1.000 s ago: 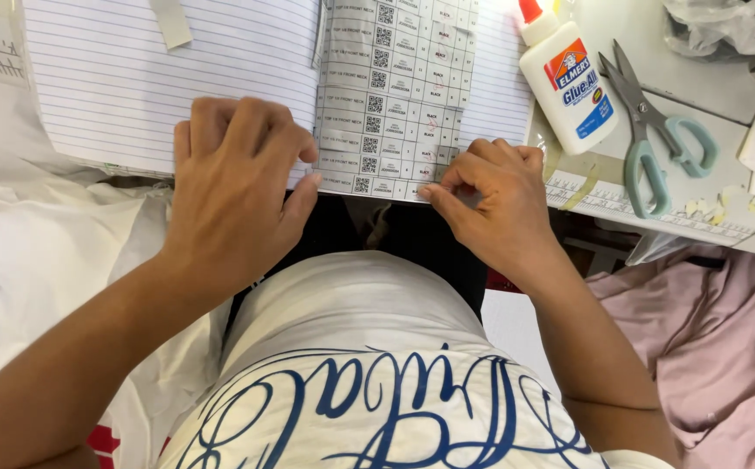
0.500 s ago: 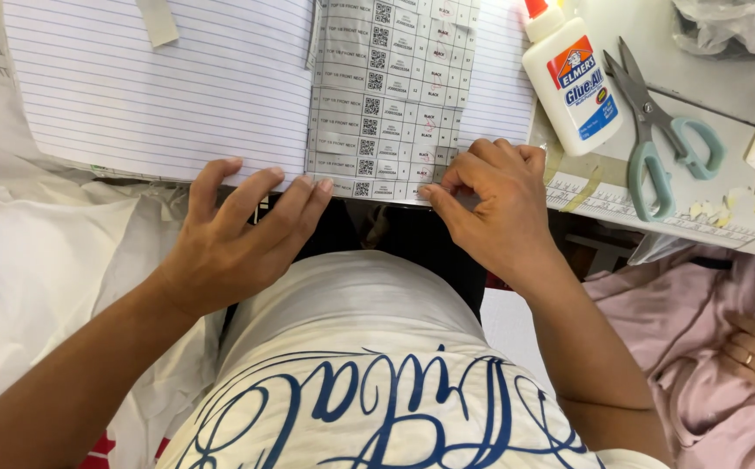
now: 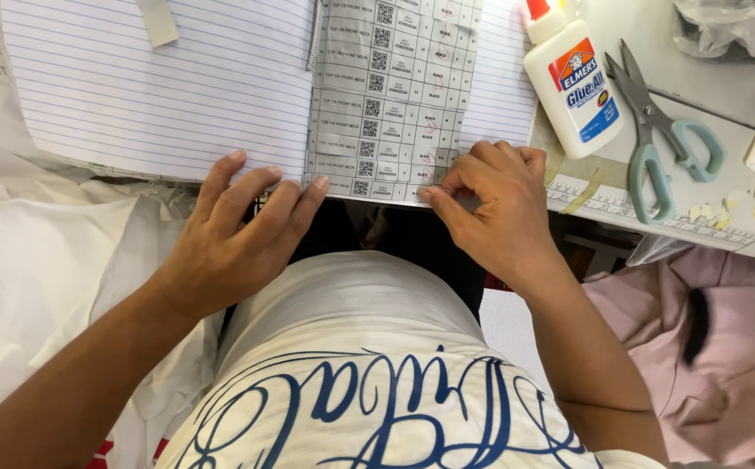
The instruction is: Cutting small paper labels with scissors and gluing them into a notebook
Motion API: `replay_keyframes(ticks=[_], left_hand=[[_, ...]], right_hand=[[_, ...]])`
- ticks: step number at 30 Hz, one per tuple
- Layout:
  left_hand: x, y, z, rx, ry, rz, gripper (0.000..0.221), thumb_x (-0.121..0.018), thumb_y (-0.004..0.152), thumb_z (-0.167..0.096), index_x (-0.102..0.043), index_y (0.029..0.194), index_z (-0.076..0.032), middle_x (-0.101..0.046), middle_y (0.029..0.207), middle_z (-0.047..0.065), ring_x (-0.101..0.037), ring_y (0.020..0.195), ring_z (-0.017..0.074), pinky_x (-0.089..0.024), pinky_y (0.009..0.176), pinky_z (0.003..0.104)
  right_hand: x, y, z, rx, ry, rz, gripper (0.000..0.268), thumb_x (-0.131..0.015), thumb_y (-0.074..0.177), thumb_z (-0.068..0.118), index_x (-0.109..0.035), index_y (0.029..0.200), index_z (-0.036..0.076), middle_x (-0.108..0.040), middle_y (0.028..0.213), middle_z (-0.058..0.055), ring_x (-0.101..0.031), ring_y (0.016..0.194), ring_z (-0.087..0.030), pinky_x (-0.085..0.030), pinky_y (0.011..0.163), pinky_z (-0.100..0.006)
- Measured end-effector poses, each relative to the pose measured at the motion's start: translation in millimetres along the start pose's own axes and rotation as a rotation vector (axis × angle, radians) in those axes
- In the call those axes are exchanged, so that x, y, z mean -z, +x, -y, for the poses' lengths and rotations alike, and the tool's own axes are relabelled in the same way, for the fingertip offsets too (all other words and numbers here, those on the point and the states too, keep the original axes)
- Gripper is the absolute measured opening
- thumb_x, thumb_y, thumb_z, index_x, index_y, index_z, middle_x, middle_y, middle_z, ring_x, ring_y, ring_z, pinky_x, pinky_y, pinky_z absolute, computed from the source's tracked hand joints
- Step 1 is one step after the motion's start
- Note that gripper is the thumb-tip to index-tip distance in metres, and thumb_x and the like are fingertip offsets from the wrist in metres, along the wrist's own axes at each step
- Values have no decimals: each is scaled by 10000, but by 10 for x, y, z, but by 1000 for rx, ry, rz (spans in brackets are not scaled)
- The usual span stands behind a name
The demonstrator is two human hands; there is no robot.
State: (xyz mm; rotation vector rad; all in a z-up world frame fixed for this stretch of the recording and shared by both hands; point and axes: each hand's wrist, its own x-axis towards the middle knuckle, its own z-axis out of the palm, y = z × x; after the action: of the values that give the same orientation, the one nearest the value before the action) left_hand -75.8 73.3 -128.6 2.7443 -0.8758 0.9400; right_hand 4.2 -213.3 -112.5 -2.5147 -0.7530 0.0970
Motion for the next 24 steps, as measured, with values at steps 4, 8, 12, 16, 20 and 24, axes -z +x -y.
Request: replay_keyframes(ticks=[4, 8, 12, 16, 20, 24], left_hand=[[18, 6, 2, -1, -9, 8, 195, -820, 1024, -50, -761, 1210, -61, -608, 1056, 44, -630, 964, 214, -582, 972, 484], [37, 37, -1, -11, 7, 16, 165, -814, 1026, -62, -767, 1183, -84, -605, 1050, 38, -634, 965, 213, -571, 969, 475], [106, 98, -25, 10, 16, 21, 152, -768, 1039, -105, -764, 1190, -126, -654, 1028, 32, -645, 965, 220, -549, 971, 485], [-8, 129, -74, -50, 43, -26, 195, -808, 1016, -126, -745, 1195, -172, -645, 1062, 12, -639, 969, 210, -530, 934, 506], [-167, 210, -90, -114, 95, -85, 155, -755, 1051, -192, -744, 1205, -199, -648, 1071, -29, -637, 931, 158, -464, 965, 492], [-230, 222, -56, -139, 62, -147, 82, -777, 1026, -139, -779, 1091, -188, -646, 1009, -49, -623, 901, 153, -432, 995, 513]], right_hand=[[1, 0, 8, 0, 10, -3, 307, -850, 910, 243, -603, 744, 166, -537, 763, 53, -501, 756, -168, -282, 886, -400], [76, -26, 8, 0, -20, -7, 313, -841, 921, 283, -591, 788, 151, -549, 810, 38, -507, 797, -191, -293, 898, -404], [274, -107, 52, 134, 72, -208, 217, -790, 963, 178, -625, 956, 36, -574, 853, -69, -535, 810, -261, -375, 900, -398], [111, -309, -43, 286, -17, -384, 271, -720, 952, 240, -625, 1019, -5, -600, 932, -151, -540, 843, -313, -367, 852, -461], [-179, -295, -83, 518, -257, -449, 313, -782, 949, 302, -687, 1125, 61, -594, 932, -128, -551, 803, -269, -394, 846, -473], [-292, -176, -107, 595, -337, -551, 131, -735, 969, 149, -725, 1094, 112, -608, 913, -94, -542, 801, -237, -402, 850, -449]])
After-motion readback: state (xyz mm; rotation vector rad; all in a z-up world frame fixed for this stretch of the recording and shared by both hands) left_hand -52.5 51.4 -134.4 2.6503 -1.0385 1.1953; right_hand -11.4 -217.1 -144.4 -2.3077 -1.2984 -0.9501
